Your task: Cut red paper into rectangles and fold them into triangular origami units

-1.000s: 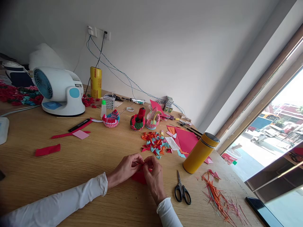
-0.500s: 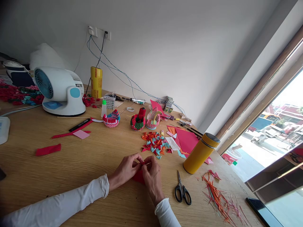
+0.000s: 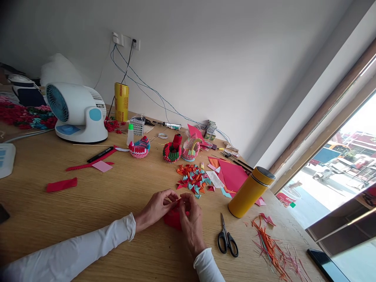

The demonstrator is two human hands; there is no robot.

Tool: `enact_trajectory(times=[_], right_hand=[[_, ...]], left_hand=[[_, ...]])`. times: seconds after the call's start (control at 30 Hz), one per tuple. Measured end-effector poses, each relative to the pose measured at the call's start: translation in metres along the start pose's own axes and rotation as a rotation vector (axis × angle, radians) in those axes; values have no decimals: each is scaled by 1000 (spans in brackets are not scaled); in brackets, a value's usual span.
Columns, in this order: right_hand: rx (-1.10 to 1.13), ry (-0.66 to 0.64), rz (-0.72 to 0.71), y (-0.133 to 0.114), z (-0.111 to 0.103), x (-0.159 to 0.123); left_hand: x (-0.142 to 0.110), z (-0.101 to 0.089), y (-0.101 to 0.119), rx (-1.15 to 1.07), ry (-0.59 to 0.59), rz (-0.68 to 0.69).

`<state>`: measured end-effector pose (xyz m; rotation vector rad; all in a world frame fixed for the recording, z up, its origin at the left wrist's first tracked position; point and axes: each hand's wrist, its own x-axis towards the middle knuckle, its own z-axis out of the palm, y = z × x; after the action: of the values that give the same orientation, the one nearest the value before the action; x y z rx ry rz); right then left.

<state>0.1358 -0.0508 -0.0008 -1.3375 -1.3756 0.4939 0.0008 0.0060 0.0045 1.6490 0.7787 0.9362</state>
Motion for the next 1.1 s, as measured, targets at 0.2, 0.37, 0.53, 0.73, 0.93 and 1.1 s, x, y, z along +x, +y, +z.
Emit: enact_trajectory(times=[0.2,0.37,0.53,0.73,0.93,1.1], right_hand=[[26,-16,1,2,0,1],[80,-37,-8,7,-1,3],[80,-45,-28,6,-5,4],[44,-61,-57,1,-5,2],[6,-62,-86,-2,-7,0],[-3,-61,-93,1,-5,1]], left_hand=[[4,-1,-3,-190,-15,-8],[3,-2,-3,-296,-41,-12],[5,-4,-6,-324,-65,-54],[5,-6,-2,-329,-58,-68],[2,-7,4,-339,-47,-60],[2,-5,3,-395,-86,-113]])
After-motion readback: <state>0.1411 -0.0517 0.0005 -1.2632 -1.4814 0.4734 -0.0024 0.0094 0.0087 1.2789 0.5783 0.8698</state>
